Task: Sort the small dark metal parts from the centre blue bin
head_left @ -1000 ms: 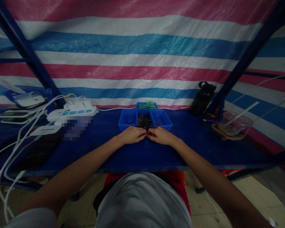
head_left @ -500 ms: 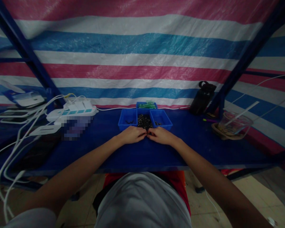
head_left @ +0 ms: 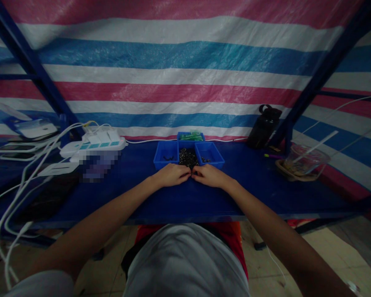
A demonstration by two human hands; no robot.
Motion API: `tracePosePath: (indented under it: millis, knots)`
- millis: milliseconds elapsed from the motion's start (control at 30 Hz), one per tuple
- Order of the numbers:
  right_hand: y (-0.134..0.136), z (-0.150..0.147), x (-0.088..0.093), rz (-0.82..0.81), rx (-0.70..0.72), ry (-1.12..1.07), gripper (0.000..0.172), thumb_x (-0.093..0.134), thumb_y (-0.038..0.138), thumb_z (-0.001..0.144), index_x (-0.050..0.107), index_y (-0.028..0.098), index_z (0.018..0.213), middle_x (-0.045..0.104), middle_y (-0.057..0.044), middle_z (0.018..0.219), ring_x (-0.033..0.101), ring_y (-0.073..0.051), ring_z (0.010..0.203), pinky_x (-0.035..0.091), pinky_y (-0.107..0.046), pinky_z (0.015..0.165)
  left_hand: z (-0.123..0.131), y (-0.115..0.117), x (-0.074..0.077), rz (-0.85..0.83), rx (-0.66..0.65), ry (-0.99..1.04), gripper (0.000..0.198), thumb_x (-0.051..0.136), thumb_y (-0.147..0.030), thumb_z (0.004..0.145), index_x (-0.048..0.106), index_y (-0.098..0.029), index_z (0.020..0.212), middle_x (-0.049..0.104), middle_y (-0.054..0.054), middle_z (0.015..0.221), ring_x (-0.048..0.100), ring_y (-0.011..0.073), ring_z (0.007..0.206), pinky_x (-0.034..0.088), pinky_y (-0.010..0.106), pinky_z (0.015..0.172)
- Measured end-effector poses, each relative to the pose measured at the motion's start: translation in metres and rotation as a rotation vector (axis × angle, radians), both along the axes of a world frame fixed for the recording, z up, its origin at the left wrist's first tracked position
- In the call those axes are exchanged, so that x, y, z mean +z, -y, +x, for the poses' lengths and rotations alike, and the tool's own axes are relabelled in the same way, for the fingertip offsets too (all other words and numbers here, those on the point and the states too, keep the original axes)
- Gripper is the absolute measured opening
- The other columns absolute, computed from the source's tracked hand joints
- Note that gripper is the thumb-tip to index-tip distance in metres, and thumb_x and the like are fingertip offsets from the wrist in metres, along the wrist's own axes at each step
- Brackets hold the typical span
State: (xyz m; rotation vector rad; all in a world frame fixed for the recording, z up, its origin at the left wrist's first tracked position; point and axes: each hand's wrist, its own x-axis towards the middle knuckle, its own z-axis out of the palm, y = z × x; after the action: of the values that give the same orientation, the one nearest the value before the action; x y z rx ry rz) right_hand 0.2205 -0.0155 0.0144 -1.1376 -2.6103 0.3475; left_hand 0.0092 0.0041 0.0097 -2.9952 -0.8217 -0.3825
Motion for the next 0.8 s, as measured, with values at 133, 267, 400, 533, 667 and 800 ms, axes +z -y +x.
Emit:
tracePosePath:
  millis: [133,267,400,533,667,800]
  knots:
    - [0.0,0.0004,-0.0006,0.002,0.005,-0.006,0.014,0.052,0.028,0.088,0.059,0.016,0.091,0.063,-0.001,0.069,0.056,-0.011,0.062,0.031,-0.021,0.057,0.0001,0.0002,0.001,-0.001,0.001,-0.005,0.017,0.044,-0.026,0.091,0.06,-0.019,0.091,0.064,0.001,0.086,0.06,0.0123,0.074,0.039,0.02,0.063]
    - [0.0001,0.0003,-0.0001,0.007,-0.003,0.002,0.014,0.053,0.028,0.088,0.06,0.016,0.09,0.063,-0.001,0.069,0.055,-0.012,0.062,0.031,-0.021,0.057,0.0003,0.0003,0.0014,-0.004,0.003,-0.012,0.018,0.043,-0.027,0.091,0.06,-0.019,0.091,0.064,0.001,0.085,0.06,0.0124,0.074,0.039,0.02,0.062]
    - [-0.0003,0.0003,-0.0003,0.005,-0.001,0.0,0.014,0.053,0.028,0.088,0.059,0.016,0.091,0.063,-0.001,0.069,0.055,-0.011,0.062,0.03,-0.021,0.056,0.0004,-0.0004,0.0001,-0.003,0.003,-0.008,0.018,0.044,-0.027,0.091,0.059,-0.02,0.091,0.064,0.001,0.085,0.06,0.0121,0.073,0.039,0.02,0.062]
    - [-0.0014,0.0004,-0.0017,0.018,-0.005,0.008,0.014,0.052,0.029,0.088,0.059,0.016,0.09,0.063,-0.001,0.069,0.055,-0.011,0.062,0.03,-0.021,0.056,0.0003,-0.0007,-0.0002,-0.01,0.003,-0.007,0.017,0.043,-0.027,0.091,0.059,-0.02,0.091,0.064,0.0,0.086,0.06,0.0119,0.074,0.038,0.02,0.063]
    - [-0.0015,0.0004,-0.0021,0.027,-0.007,0.018,0.015,0.052,0.029,0.088,0.059,0.016,0.091,0.063,-0.001,0.07,0.055,-0.011,0.062,0.029,-0.021,0.056,0.0001,-0.0004,0.0005,-0.02,0.003,-0.012,0.019,0.042,-0.027,0.091,0.059,-0.019,0.091,0.064,0.001,0.086,0.06,0.0121,0.074,0.039,0.02,0.064]
    - [-0.0006,0.0005,-0.0008,0.024,0.003,0.014,0.015,0.052,0.028,0.088,0.06,0.016,0.091,0.064,-0.001,0.069,0.055,-0.011,0.062,0.03,-0.021,0.057,-0.0001,-0.0004,0.0001,-0.019,0.004,-0.005,0.018,0.042,-0.027,0.092,0.059,-0.019,0.092,0.064,0.001,0.086,0.06,0.0125,0.075,0.039,0.021,0.065]
